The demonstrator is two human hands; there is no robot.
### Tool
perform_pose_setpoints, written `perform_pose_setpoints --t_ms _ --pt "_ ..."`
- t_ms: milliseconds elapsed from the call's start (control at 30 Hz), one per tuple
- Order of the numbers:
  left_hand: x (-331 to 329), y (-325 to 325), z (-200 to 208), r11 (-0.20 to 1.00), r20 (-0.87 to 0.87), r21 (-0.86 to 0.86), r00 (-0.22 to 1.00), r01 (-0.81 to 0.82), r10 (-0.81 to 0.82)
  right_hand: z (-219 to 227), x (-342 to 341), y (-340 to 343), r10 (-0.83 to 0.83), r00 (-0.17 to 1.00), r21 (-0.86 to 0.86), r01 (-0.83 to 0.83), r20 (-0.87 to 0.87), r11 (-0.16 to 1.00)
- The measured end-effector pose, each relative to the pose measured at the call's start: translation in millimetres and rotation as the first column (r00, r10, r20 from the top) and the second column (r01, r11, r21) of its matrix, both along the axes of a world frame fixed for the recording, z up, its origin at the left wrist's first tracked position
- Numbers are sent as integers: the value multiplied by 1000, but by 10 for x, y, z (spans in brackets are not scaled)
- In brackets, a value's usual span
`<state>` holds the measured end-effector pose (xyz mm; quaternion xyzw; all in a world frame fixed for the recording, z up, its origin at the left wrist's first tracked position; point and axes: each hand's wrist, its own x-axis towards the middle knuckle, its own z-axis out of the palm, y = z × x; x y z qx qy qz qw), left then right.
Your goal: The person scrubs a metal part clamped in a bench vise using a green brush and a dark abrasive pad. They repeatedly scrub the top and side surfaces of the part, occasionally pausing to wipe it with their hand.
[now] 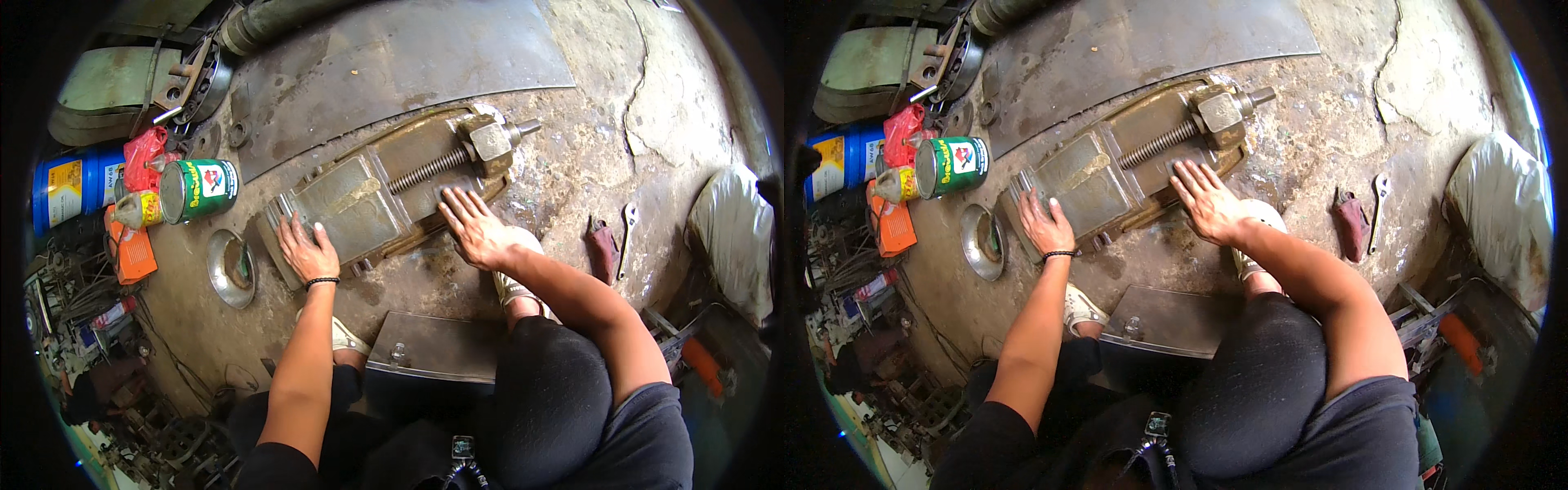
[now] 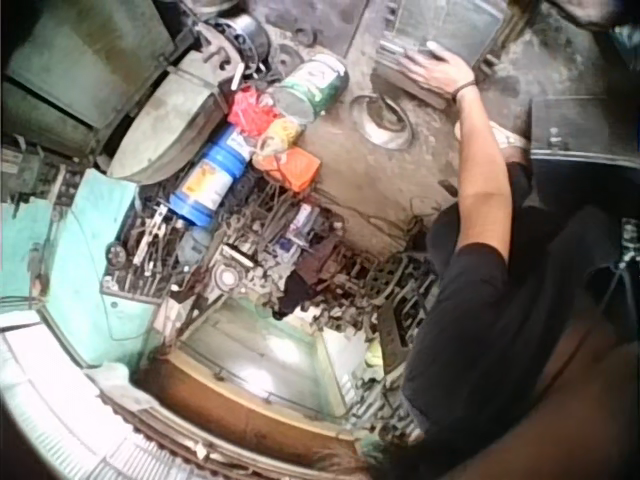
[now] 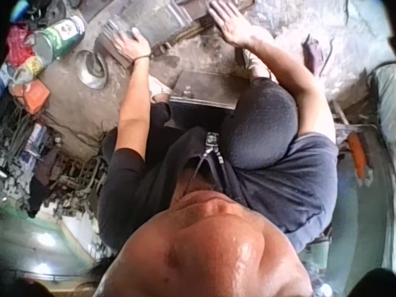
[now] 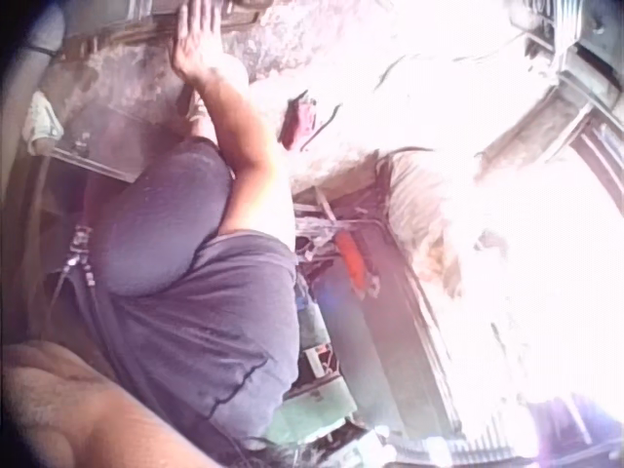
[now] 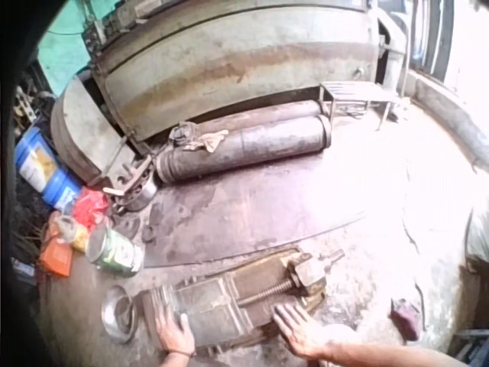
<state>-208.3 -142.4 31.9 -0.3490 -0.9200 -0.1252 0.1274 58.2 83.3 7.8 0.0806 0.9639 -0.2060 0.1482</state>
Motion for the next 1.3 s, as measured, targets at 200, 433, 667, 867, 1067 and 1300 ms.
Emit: perform_pose_setpoints --t_ms 200,433,667,867,1067,1300 --pt "5 9 49 1000 26 13 1000 -11 11 90 -146 82 -121 990 16 123 -68 992" --pt "35 3 56 999 36 7 999 -36 36 130 -67 118 -113 992 42 115 -56 992" --pt "14 21 72 1000 14 18 1000 -16 16 55 -105 144 -111 993 1 111 -28 994" --pt "-25 30 62 1000 21 22 1000 -19 19 129 -89 186 4 997 29 -6 75 1000" --pt "-1 17 54 1000 11 -3 1000 -6 6 72 -53 286 -74 990 23 77 -124 997" --pt "24 24 65 999 28 -19 999 -29 29 13 60 307 -73 997 -49 71 -29 996"
